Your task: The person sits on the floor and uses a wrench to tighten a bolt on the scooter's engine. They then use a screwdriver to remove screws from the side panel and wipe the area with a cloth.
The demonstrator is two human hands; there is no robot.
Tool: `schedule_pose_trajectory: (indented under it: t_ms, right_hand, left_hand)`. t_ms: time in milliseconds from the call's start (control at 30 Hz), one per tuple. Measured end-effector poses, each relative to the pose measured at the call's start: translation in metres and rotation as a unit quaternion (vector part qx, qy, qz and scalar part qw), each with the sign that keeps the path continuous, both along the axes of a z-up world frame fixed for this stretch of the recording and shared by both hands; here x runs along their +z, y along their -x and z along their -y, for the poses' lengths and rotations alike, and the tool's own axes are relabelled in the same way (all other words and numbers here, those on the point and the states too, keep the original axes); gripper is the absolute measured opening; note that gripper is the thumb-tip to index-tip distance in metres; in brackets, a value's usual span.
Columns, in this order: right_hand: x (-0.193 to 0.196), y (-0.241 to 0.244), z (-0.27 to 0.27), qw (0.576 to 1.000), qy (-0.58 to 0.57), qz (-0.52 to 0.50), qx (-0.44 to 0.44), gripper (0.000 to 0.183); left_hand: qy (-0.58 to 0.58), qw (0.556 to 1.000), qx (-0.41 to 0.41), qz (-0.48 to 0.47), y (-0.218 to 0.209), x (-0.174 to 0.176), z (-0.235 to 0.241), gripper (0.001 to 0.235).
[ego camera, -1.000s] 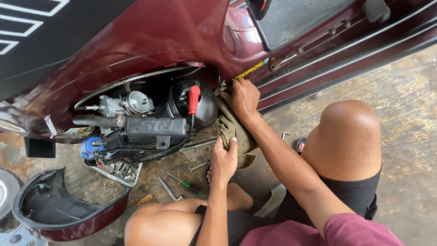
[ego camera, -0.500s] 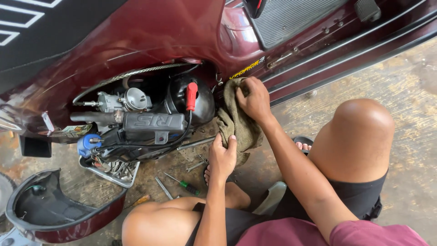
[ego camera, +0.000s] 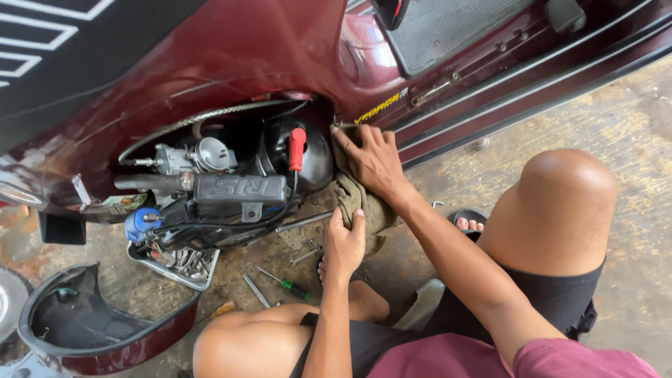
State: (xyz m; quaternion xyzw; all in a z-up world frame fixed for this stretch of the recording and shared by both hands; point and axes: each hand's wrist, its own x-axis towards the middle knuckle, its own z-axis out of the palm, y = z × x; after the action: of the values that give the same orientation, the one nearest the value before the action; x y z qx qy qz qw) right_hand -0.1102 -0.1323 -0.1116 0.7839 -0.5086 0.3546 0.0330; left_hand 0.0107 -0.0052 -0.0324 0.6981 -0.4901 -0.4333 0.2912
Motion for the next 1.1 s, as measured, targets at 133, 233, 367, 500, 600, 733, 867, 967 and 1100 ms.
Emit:
schedule_pose_trajectory:
  t_ms: [133,233,367,500,600,733,867,967,1100]
  right_hand:
    - [-0.006,-0.003,0.005,0.999,0.032,-0.02,-0.029,0.06]
    - [-0.013,-0.006,0.004,0.997,-0.003,-0.08,-0.022,0.065]
    - [-0.006,-0.011,0.016,0.99,-0.005,-0.141,-0.022,0.073]
    - [-0.019,-0.017,0.026,0.987,-0.043,-0.157,-0.008,0.073]
    - [-0.018,-0.017,0.023,0.972,-0.134,-0.192,0.028,0.071]
    - [0.028,-0.014,0.022,0.961,-0.209,-0.179,0.034,0.074]
    - [0.04,-0.024,0.029,0.959,-0.25,-0.132,0.025,0.076]
    - [0.042,-0.02,0.034,0.956,-0.25,-0.153,0.031,0.075]
    - [0.043,-0.013,0.021,0.967,-0.215,-0.127,0.053,0.067]
  left_hand:
    - [0.003,1.0,-0.002,0.02,0.0,0.003,0.0,0.036]
    - [-0.002,1.0,0.008,0.014,0.0,0.003,0.001,0.034]
    - [0.004,1.0,0.001,0.029,0.0,0.006,0.002,0.034]
    - [0.004,0.999,0.004,0.043,0.0,0.01,-0.001,0.033]
    - [0.009,0.999,0.009,0.032,-0.005,0.005,-0.003,0.034]
    - [0.013,0.999,0.006,0.042,-0.002,0.007,-0.003,0.034]
    - [0.005,0.998,0.021,0.054,-0.004,0.008,-0.003,0.034]
    - [-0.007,0.999,0.02,0.034,-0.005,0.004,0.001,0.036]
    - [-0.022,1.0,0.007,0.017,-0.006,0.002,-0.001,0.041]
